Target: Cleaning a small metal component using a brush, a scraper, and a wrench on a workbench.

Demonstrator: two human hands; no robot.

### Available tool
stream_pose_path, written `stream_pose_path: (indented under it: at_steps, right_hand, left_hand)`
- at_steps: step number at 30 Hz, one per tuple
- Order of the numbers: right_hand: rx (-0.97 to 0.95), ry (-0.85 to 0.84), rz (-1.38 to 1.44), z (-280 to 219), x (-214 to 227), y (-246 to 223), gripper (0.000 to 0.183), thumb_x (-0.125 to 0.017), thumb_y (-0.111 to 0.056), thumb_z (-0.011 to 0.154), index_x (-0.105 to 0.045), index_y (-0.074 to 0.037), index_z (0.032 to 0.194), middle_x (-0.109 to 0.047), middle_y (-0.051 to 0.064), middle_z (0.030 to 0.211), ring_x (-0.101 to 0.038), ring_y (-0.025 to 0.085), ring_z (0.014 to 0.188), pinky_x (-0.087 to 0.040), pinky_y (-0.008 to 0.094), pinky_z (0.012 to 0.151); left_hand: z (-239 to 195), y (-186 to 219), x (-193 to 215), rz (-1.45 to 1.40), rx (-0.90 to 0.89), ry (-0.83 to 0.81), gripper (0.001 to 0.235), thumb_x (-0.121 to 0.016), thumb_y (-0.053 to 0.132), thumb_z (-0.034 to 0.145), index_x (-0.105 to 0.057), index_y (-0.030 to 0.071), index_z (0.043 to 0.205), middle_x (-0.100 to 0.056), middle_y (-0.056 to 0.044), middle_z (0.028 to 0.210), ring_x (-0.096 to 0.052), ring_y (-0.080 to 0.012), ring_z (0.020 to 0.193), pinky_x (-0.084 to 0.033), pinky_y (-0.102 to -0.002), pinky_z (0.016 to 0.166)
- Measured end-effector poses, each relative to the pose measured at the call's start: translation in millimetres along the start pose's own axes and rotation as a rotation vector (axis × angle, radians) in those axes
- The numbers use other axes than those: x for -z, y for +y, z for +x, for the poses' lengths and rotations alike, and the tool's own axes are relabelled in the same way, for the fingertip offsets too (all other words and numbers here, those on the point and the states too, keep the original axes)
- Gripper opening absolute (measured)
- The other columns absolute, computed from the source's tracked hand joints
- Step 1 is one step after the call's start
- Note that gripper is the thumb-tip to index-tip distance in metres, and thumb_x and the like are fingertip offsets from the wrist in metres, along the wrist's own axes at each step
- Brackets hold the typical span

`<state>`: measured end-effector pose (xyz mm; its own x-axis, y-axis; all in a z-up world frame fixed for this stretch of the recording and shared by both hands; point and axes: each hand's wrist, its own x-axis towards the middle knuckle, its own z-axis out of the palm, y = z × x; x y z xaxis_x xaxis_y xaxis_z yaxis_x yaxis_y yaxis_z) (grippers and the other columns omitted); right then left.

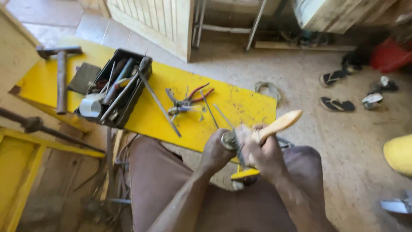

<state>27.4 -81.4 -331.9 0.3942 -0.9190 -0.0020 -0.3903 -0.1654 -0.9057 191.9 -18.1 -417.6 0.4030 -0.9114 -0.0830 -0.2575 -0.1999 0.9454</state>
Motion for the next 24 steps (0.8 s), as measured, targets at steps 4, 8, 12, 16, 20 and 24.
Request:
stream_pose_path:
  at_steps: [4,8,12,16,20,24]
  right_hand:
    - [-0.213,-0.037,-0.173,9.6,-5.8,-4.6,0.057,-0.07,-0.025,0.085,-0.058,-0.012,0.139,-0.075,0.022,0.105,-0.077,0.035,0.109,-0.058,0.051,0.099]
    - [-0.117,0.032,-0.17,-6.4,6.0,-11.7,0.057,-0.073,-0.03,0.087,-0.057,-0.008,0.138,-0.07,0.027,0.115,-0.071,0.041,0.119,-0.054,0.059,0.104]
    - [-0.155,0.038,-0.333,7.4,-4.1,6.2,0.053,-0.071,-0.036,0.09,-0.058,-0.017,0.138,-0.072,0.023,0.122,-0.069,0.042,0.121,-0.054,0.063,0.106]
    - [-0.07,0.132,-0.088,-10.0,0.1,-31.6,0.053,-0.068,-0.028,0.093,-0.052,-0.009,0.14,-0.067,0.027,0.116,-0.07,0.038,0.12,-0.054,0.057,0.099]
    - [-0.254,-0.016,-0.029,-18.2,2.3,-14.1,0.039,-0.069,-0.027,0.092,-0.067,-0.012,0.127,-0.074,0.017,0.099,-0.071,0.028,0.089,-0.058,0.049,0.078]
    - [-0.16,0.142,0.013,-17.0,31.6,-9.5,0.053,-0.071,-0.027,0.096,-0.054,-0.003,0.14,-0.062,0.015,0.105,-0.064,0.025,0.1,-0.055,0.046,0.084]
  left_hand:
    - [2.5,-15.2,-6.9,-0.006,0.052,-0.021,0.055,-0.085,0.022,0.069,-0.064,0.022,0.12,-0.072,-0.019,0.109,-0.07,-0.0434,0.115,-0.055,-0.055,0.101]
    - [-7.1,-5.9,-16.7,-0.021,-0.003,-0.007,0.057,-0.087,0.023,0.068,-0.064,0.021,0.12,-0.072,-0.02,0.11,-0.07,-0.0437,0.113,-0.056,-0.055,0.099]
    - [0.2,-16.1,-8.3,-0.037,-0.006,0.009,0.053,-0.086,0.02,0.07,-0.063,0.015,0.118,-0.071,-0.025,0.109,-0.068,-0.0507,0.112,-0.054,-0.062,0.096]
    - [-5.1,-2.5,-15.9,-0.04,0.011,-0.01,0.06,-0.089,0.033,0.067,-0.066,0.028,0.122,-0.074,-0.011,0.111,-0.072,-0.0377,0.116,-0.056,-0.052,0.1]
    - [20.0,-13.8,13.7,-0.016,0.184,0.225,0.048,-0.085,0.037,0.073,-0.064,0.022,0.113,-0.075,-0.012,0.104,-0.072,-0.0361,0.102,-0.055,-0.05,0.088]
    - [4.7,-11.0,-5.4,-0.087,-0.148,0.278,0.063,-0.09,0.024,0.069,-0.064,0.01,0.125,-0.067,-0.025,0.113,-0.067,-0.0471,0.115,-0.055,-0.058,0.098]
